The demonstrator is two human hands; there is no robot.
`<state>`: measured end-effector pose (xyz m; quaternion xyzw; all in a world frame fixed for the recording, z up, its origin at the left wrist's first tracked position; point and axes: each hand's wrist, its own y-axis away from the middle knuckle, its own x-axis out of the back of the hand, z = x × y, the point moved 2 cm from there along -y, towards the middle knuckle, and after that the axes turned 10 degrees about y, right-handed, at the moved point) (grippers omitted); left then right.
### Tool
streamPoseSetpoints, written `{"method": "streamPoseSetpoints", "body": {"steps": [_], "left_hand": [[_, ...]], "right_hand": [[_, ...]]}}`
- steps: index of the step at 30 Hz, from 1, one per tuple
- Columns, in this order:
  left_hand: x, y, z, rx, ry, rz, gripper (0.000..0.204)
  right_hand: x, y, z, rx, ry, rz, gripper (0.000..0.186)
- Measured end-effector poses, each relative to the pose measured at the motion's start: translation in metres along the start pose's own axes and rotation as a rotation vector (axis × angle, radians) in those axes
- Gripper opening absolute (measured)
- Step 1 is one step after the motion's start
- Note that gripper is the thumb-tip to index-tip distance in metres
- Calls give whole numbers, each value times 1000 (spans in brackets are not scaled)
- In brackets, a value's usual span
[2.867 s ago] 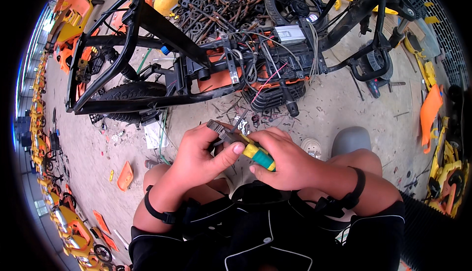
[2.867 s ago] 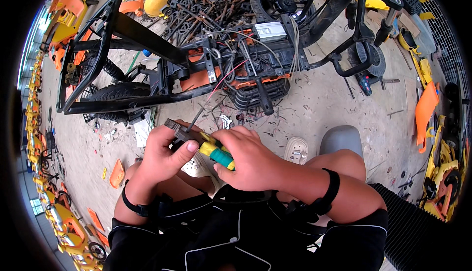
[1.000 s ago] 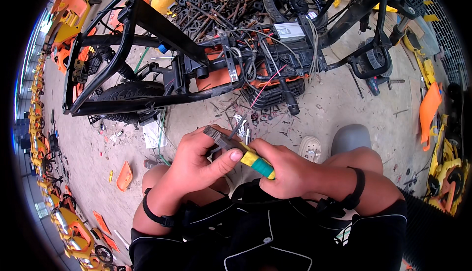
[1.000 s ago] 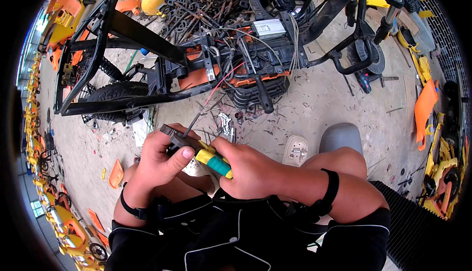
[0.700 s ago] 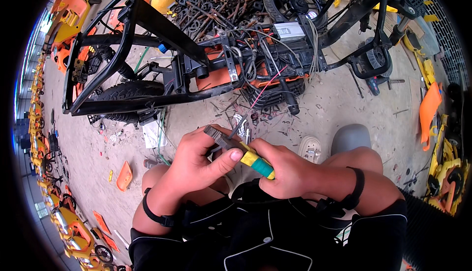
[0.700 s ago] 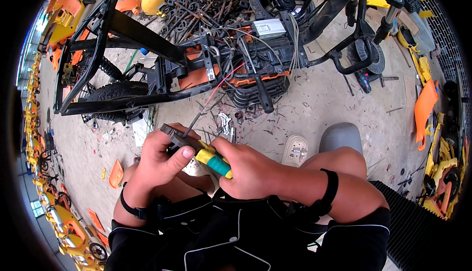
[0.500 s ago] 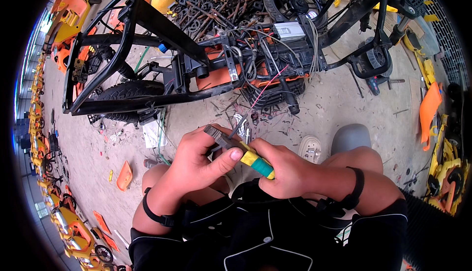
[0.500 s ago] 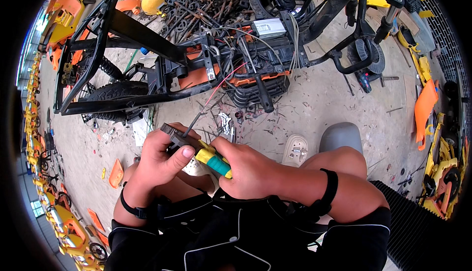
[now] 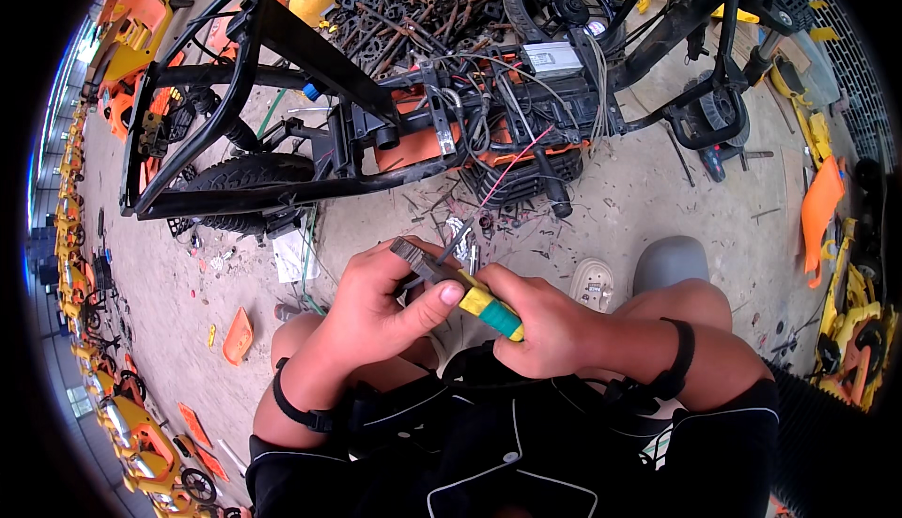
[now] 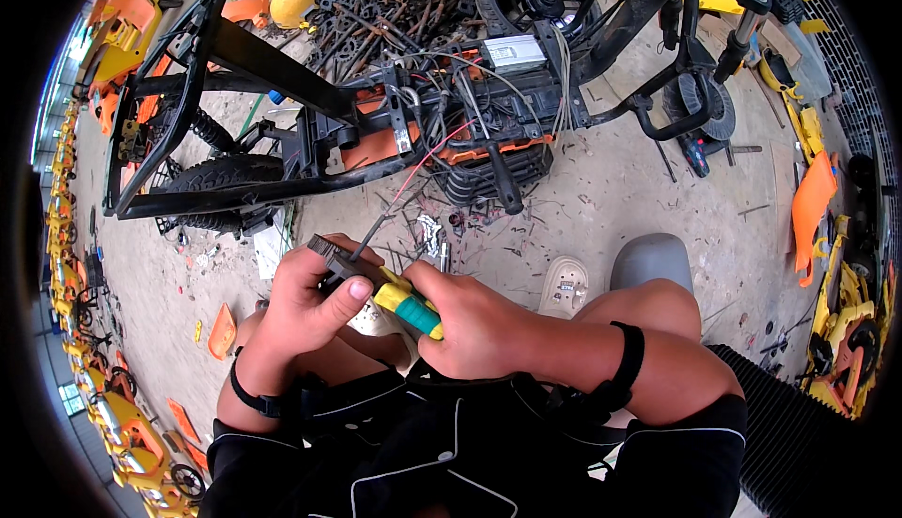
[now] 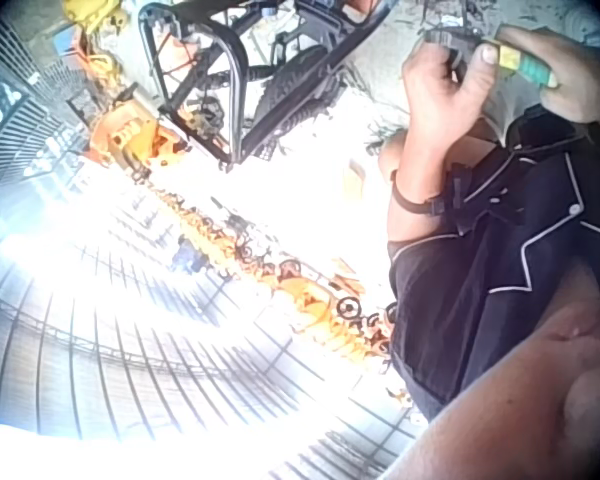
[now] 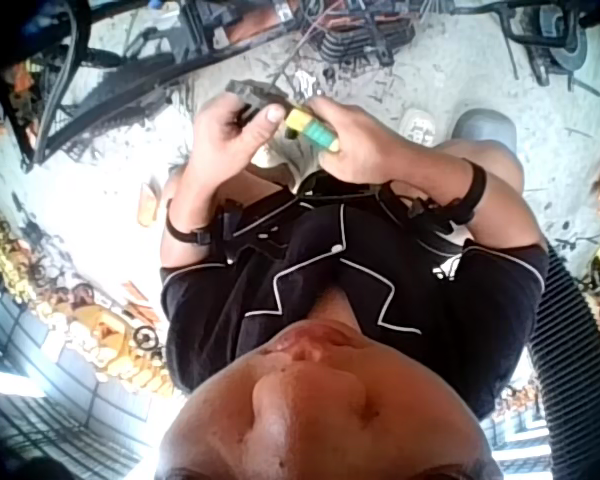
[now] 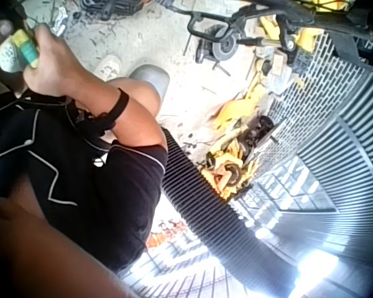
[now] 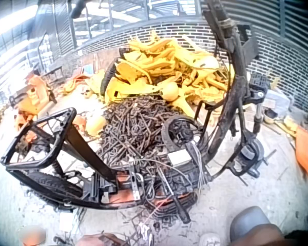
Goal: The person uses wire cutters to strip the insulation from the ends of two wires, then twists the metal strands together by hand.
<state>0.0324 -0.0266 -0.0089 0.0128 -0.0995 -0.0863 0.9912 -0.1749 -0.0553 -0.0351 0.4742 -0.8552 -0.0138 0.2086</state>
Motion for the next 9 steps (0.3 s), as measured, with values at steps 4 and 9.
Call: {"method": "streamPoseSetpoints", "body": {"steps": [4, 9], "left_hand": [[0, 0, 0, -7, 4, -2, 31], [0, 0, -2, -8, 4, 3, 31]], "right_hand": [[0, 1, 0, -17, -3, -12, 47], [-1, 0, 2, -17, -15, -12, 47]]}}
